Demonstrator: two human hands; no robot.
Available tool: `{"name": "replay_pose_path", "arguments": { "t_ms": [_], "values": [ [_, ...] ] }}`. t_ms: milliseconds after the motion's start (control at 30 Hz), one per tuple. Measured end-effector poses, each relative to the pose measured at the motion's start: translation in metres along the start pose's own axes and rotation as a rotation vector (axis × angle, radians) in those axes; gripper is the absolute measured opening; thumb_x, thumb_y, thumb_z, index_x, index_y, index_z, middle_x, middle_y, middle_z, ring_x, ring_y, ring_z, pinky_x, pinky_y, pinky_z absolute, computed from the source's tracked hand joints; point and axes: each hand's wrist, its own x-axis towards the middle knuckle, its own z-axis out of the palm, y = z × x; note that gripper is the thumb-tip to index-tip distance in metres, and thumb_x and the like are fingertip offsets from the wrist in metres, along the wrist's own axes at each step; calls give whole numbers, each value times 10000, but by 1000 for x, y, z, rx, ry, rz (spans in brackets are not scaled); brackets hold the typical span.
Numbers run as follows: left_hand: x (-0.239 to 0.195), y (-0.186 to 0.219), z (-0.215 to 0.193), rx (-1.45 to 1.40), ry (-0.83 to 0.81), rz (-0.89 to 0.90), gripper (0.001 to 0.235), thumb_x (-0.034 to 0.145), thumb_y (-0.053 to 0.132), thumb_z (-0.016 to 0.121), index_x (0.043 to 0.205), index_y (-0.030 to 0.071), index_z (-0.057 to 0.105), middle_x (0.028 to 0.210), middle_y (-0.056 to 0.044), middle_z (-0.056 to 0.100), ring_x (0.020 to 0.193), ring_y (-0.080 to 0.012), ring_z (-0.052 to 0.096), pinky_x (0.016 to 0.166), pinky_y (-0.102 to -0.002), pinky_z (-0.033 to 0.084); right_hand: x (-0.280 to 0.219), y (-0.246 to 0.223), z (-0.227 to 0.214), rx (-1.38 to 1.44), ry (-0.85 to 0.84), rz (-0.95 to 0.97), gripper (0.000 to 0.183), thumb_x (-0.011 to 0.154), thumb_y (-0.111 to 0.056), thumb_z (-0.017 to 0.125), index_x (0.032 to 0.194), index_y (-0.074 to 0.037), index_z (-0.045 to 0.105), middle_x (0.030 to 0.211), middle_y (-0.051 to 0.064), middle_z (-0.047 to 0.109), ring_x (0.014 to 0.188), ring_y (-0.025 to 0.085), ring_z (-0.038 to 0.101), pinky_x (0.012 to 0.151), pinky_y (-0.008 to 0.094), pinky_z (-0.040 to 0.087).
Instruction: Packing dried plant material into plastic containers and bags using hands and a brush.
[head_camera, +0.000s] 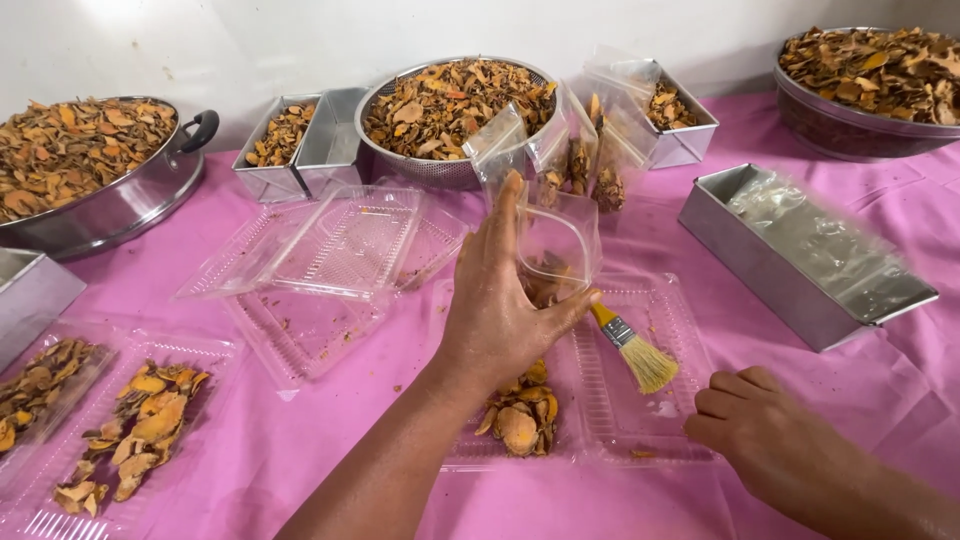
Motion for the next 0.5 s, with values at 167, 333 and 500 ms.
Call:
{"name": "replay_pose_path", "arguments": {
  "t_ms": [167, 333, 500],
  "values": [
    [-1, -1, 0, 16, 14, 40, 1164, 828, 434, 862, 1626, 93, 85, 1658, -182, 375, 1405, -371, 457, 1139, -527, 397, 2, 6, -8, 123, -16, -36, 160, 905, -233, 580, 760, -286, 620, 789, -81, 634, 792, 203, 584, 729, 382, 424],
    [0, 4, 0, 37, -25, 6, 1145, 842, 469, 814, 1616, 54, 80, 1650, -231, 338, 1499, -439, 352, 1203, -630, 246, 20, 12, -20, 299, 130, -63, 144, 873, -205, 658, 736, -243, 629, 726, -70, 652, 699, 172, 593, 696, 360, 462],
    [-2, 13, 4, 36, -57, -44, 1152, 831, 597, 710, 1622, 75, 56, 1663, -215, 319, 1377, -408, 468, 1107, -622, 374, 40, -7, -112, 490, 583, 52, 114, 791, -47, 751, 832, -152, 763, 799, -24, 767, 728, 89, 725, 647, 192, 657]
  ]
}}
